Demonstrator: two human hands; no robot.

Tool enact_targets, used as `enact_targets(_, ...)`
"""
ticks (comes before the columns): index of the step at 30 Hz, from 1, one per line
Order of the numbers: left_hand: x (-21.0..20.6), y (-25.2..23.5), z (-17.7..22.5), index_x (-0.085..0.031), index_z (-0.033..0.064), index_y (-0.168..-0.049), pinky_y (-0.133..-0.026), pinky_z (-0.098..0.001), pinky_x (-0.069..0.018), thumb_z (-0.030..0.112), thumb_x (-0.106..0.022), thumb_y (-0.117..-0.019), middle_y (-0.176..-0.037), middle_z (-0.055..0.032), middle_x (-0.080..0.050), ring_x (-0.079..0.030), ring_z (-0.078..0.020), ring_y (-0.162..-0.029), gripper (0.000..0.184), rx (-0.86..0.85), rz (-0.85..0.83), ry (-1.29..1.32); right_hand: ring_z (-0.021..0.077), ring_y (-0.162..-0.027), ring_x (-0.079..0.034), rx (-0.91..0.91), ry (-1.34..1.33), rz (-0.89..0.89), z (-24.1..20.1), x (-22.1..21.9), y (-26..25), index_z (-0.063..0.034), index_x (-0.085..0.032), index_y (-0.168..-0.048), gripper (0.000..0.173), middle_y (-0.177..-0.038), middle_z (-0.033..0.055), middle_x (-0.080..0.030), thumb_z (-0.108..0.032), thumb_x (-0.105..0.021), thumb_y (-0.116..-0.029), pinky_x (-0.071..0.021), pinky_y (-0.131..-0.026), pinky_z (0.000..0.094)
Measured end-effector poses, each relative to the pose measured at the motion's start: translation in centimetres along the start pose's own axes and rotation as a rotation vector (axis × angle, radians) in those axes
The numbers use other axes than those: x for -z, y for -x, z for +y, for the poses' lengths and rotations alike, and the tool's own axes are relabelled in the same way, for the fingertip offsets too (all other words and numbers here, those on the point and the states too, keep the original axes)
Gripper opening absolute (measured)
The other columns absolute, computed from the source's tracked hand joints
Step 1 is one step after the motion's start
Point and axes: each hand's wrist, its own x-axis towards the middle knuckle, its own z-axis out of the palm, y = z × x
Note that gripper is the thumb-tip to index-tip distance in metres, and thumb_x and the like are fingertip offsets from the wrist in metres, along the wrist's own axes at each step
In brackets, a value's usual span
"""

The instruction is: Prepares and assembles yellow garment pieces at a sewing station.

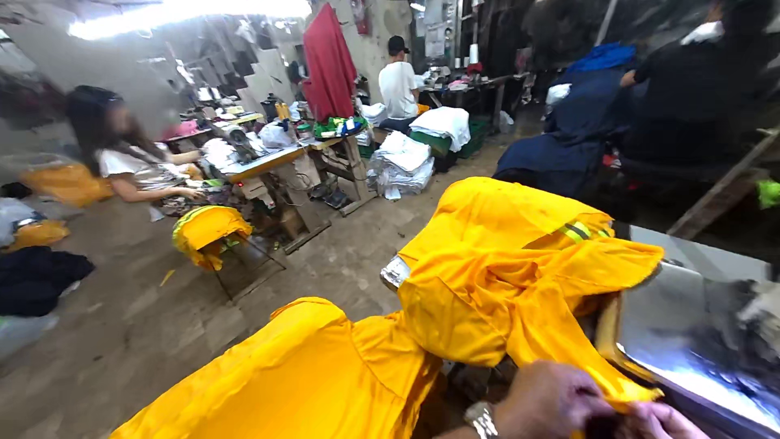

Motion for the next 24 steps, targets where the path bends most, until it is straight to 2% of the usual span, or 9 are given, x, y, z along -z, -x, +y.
enact_targets(3,1.9,-0.4,1.2,-0.076,0.0081,-0.095,-0.079,-0.0399,-0.0594,0.022,-0.065,-0.0988,-0.095,-0.0047,-0.073,-0.071,-0.0162,-0.089,0.018,-0.041,0.058,-0.139,0.0077,-0.069,-0.068,0.115,0.099,0.104,-1.1,-0.7,0.8,-0.0054,-0.068,-0.093,0.003,-0.081,-0.0028,-0.071,-0.003,-0.067,-0.0936,-0.0610,-0.065,0.0280)
enact_targets(6,1.4,-0.4,2.1,-0.075,0.0081,-0.095,-0.075,-0.0329,-0.0599,0.023,-0.064,-0.0991,-0.092,-0.0034,-0.072,-0.069,-0.0119,-0.081,0.019,-0.053,0.124,-0.142,0.0117,-0.077,-0.070,0.180,0.097,0.193,-1.2,-1.4,0.7,-0.0033,-0.071,-0.095,0.009,-0.086,0.0036,-0.073,-0.009,-0.073,-0.0896,-0.0613,-0.071,0.0290)
enact_targets(10,1.2,-0.2,2.6,-0.073,0.0049,-0.093,-0.068,-0.0228,-0.0597,0.014,-0.067,-0.0934,-0.093,-0.0039,-0.071,-0.067,-0.0066,-0.075,0.011,-0.140,0.365,-0.209,0.0082,-0.084,-0.070,0.282,0.613,0.310,-0.6,-0.4,0.8,-0.0056,-0.074,-0.106,0.025,-0.095,0.0020,-0.073,-0.005,-0.069,-0.0813,-0.0607,-0.076,0.0256)
enact_targets(12,1.2,0.1,2.5,-0.074,0.0046,-0.091,-0.067,-0.0198,-0.0590,0.012,-0.068,-0.0908,-0.095,-0.0056,-0.071,-0.067,-0.0050,-0.076,0.009,-0.215,0.437,-0.251,0.0112,-0.087,-0.070,0.340,0.740,0.384,0.1,0.6,1.0,-0.0077,-0.077,-0.102,0.027,-0.096,0.0041,-0.072,-0.003,-0.068,-0.0763,-0.0606,-0.077,0.0279)
enact_targets(15,0.6,0.3,2.0,-0.074,0.0026,-0.095,-0.066,-0.0186,-0.0595,0.008,-0.069,-0.0902,-0.099,-0.0057,-0.071,-0.067,-0.0046,-0.077,0.009,-0.141,0.412,-0.093,0.0076,-0.082,-0.070,0.177,0.403,0.369,-0.5,1.7,1.3,-0.0077,-0.077,-0.102,0.023,-0.098,0.0016,-0.073,-0.003,-0.066,-0.0821,-0.0600,-0.070,0.0235)
enact_targets(17,0.6,0.1,2.6,-0.067,-0.0052,-0.103,-0.053,-0.0218,-0.0577,-0.002,-0.062,-0.0945,-0.088,-0.0073,-0.072,-0.066,-0.0087,-0.061,0.010,0.193,0.306,0.414,0.0101,-0.065,-0.063,-0.041,-0.034,0.276,-1.6,2.5,1.3,0.0002,-0.073,-0.112,0.022,-0.090,0.0073,-0.073,-0.003,-0.068,-0.0907,-0.0533,-0.056,0.0239)
enact_targets(19,1.4,-0.8,2.7,-0.060,-0.0038,-0.114,-0.046,-0.0223,-0.0490,0.000,-0.053,-0.1015,-0.079,-0.0097,-0.066,-0.055,-0.0094,-0.051,0.015,0.510,0.191,0.926,0.0064,-0.054,-0.053,-0.160,-0.300,0.182,-2.2,3.6,1.2,-0.0014,-0.069,-0.117,0.021,-0.080,0.0073,-0.068,-0.007,-0.064,-0.0972,-0.0454,-0.048,0.0206)
enact_targets(22,1.4,-2.1,-0.1,-0.058,0.0022,-0.118,-0.045,-0.0178,-0.0395,0.007,-0.049,-0.1033,-0.076,-0.0042,-0.063,-0.048,-0.0037,-0.050,0.018,0.453,0.044,0.927,0.0026,-0.054,-0.051,-0.032,-0.075,0.090,-1.6,5.5,0.6,-0.0075,-0.072,-0.111,0.019,-0.077,0.0016,-0.067,-0.016,-0.059,-0.1009,-0.0440,-0.050,0.0188)
enact_targets(24,0.2,-2.5,-3.4,-0.065,0.0001,-0.112,-0.059,-0.0246,-0.0503,0.010,-0.058,-0.0990,-0.080,-0.0035,-0.068,-0.060,-0.0078,-0.064,0.018,0.279,-0.016,0.509,0.0037,-0.078,-0.067,0.085,0.422,0.044,0.2,6.6,0.2,-0.0119,-0.075,-0.112,0.025,-0.092,-0.0020,-0.074,-0.026,-0.057,-0.1020,-0.0575,-0.073,0.0248)
